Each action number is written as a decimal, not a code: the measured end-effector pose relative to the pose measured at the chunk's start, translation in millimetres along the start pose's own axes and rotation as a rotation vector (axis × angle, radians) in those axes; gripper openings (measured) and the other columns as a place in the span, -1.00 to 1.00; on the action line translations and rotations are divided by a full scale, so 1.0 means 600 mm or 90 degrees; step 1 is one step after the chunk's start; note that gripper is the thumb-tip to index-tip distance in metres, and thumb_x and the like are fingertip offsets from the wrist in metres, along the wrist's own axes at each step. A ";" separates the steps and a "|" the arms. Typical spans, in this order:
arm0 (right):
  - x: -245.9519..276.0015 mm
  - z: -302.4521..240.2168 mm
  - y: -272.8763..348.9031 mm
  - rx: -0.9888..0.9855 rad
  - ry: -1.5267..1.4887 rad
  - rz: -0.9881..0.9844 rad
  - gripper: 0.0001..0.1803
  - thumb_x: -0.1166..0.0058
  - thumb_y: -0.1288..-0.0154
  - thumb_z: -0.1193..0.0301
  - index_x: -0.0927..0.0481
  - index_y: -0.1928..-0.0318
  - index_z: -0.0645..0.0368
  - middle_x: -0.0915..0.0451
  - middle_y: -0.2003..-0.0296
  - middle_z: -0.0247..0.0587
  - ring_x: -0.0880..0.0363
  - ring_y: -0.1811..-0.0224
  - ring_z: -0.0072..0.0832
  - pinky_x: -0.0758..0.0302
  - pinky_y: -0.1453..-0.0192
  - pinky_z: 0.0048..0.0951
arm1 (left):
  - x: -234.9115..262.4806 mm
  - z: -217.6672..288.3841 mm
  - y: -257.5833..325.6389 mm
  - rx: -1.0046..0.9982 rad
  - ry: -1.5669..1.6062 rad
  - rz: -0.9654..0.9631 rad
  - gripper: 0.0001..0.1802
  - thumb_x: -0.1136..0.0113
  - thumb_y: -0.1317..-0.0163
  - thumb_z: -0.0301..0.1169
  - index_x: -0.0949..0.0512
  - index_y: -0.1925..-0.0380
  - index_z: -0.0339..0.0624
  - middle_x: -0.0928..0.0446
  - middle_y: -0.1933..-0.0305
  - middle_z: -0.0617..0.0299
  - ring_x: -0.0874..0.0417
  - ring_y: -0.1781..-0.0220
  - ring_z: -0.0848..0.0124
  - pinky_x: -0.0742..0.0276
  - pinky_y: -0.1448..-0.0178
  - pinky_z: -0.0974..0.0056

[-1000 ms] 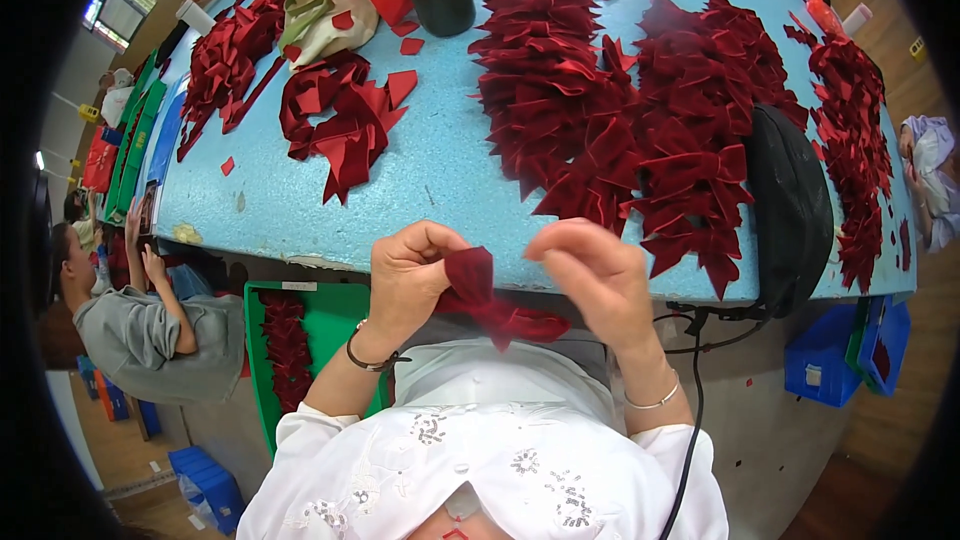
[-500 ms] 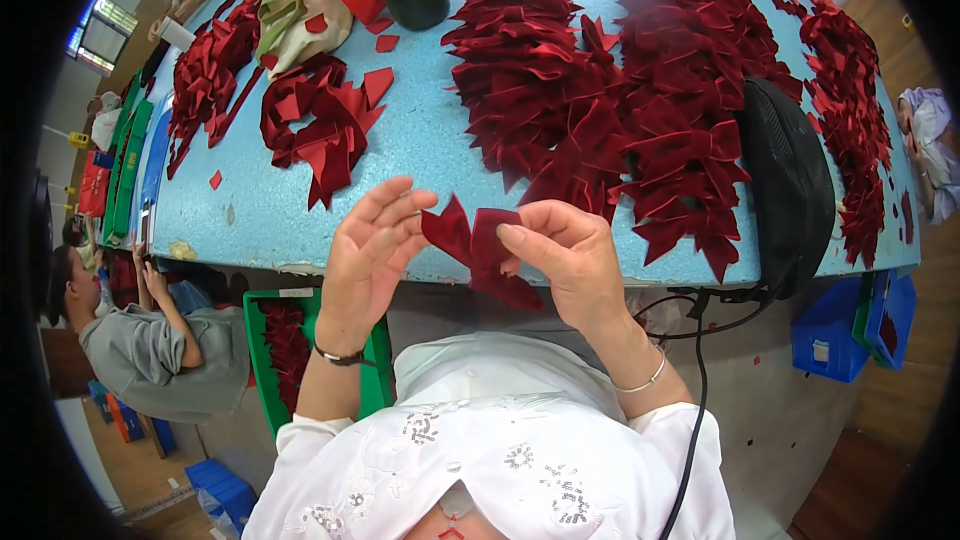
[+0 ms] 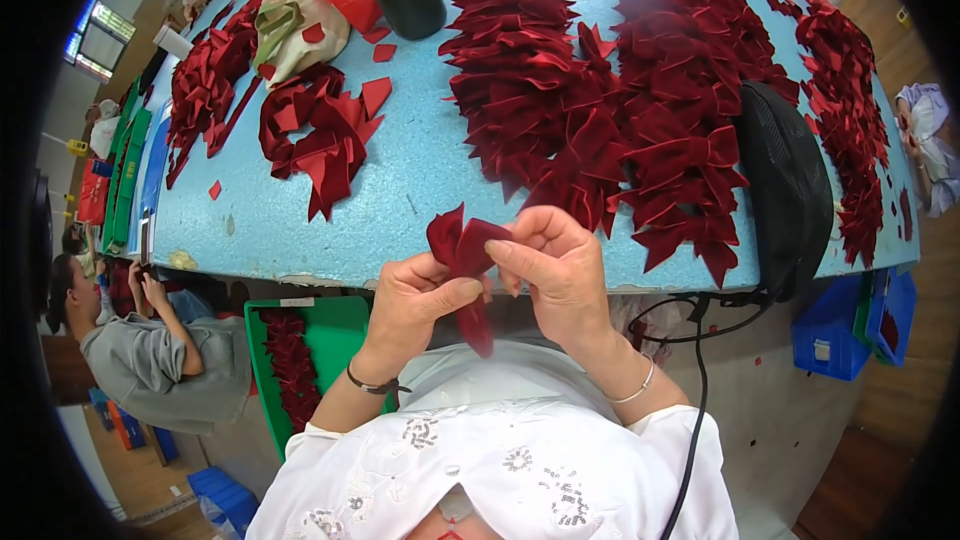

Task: Stitching several pieces of red fabric together to create a decorative item or flower.

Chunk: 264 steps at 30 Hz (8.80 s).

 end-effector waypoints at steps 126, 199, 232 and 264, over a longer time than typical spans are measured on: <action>-0.024 -0.004 0.016 -0.252 0.099 -0.191 -0.90 -0.09 -0.16 0.64 -0.44 0.33 0.34 -0.42 0.50 -0.32 -0.31 0.65 -0.73 -0.30 0.66 -0.68 | -0.007 0.042 0.053 -0.867 -0.741 -0.039 -0.76 -0.29 0.24 -0.57 -0.53 0.46 -0.18 -0.44 0.17 0.22 -0.49 0.12 0.27 -0.51 0.08 0.19; -0.063 -0.030 0.053 0.657 0.724 -0.377 -0.77 -0.20 0.21 0.57 -0.54 0.40 0.27 -0.49 0.46 -0.24 -0.42 0.43 -0.39 -0.39 0.24 -0.30 | 0.006 0.044 0.043 -0.752 -0.711 -0.002 -0.65 -0.33 0.29 -0.60 -0.61 0.36 -0.16 -0.38 0.30 0.25 -0.40 0.19 0.29 -0.46 0.24 0.23; -0.051 -0.061 0.038 0.441 0.578 -0.354 -0.74 -0.37 0.23 0.58 -0.54 0.47 0.22 -0.49 0.52 -0.32 -0.39 0.44 -0.52 -0.29 0.42 -0.52 | 0.001 0.049 0.060 -0.819 -0.674 -0.026 -0.67 -0.32 0.36 -0.55 -0.55 0.44 -0.21 -0.44 0.26 0.21 -0.44 0.22 0.31 -0.50 0.25 0.27; -0.015 0.028 0.016 -0.110 0.003 -0.220 -0.85 -0.17 -0.04 0.70 -0.47 0.40 0.32 -0.46 0.38 -0.26 -0.33 0.55 -0.72 -0.22 0.60 -0.72 | 0.001 0.038 0.059 -0.776 -0.687 -0.074 -0.71 -0.41 0.24 -0.50 -0.63 0.40 -0.12 -0.45 0.22 0.28 -0.43 0.17 0.33 -0.49 0.18 0.22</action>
Point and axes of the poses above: each hand's wrist, its own y-axis away from the middle knuckle, its own x-axis out of the back of the hand, z = x × y, the point moved 5 cm from there along -y, towards the middle knuckle
